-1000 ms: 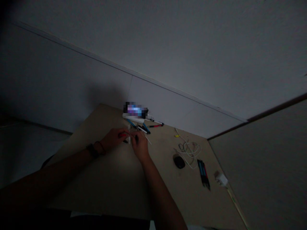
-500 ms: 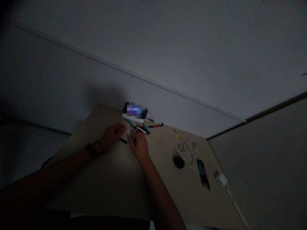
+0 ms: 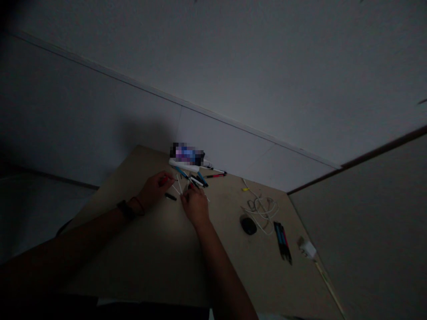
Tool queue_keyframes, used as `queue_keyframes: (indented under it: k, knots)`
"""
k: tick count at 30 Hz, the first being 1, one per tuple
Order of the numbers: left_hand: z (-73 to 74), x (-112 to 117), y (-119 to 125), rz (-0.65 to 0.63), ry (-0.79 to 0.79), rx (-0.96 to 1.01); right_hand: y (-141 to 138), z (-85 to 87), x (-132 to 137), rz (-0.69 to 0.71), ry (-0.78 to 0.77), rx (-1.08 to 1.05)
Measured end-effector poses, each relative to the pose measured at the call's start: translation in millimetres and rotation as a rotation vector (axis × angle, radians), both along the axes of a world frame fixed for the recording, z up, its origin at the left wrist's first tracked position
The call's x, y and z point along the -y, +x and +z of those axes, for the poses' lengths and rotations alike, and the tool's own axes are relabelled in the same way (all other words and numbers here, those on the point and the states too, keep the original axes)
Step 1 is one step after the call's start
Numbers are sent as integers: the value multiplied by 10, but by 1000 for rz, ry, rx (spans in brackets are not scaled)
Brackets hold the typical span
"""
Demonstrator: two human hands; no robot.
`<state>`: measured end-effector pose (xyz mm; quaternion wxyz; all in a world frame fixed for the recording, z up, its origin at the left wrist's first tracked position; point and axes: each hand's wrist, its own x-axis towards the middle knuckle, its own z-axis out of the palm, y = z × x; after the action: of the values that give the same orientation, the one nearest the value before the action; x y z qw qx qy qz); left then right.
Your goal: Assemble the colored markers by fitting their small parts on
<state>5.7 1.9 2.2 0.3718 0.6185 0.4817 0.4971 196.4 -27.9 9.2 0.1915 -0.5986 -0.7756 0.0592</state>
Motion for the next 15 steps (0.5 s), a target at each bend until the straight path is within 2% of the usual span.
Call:
queue_keyframes:
  k: [8, 15]
  knots:
    - [51, 33, 5, 12, 19, -5, 7, -17, 44, -43, 14, 62]
    - [58, 26, -9, 32, 11, -6, 44, -73, 14, -35, 51, 31]
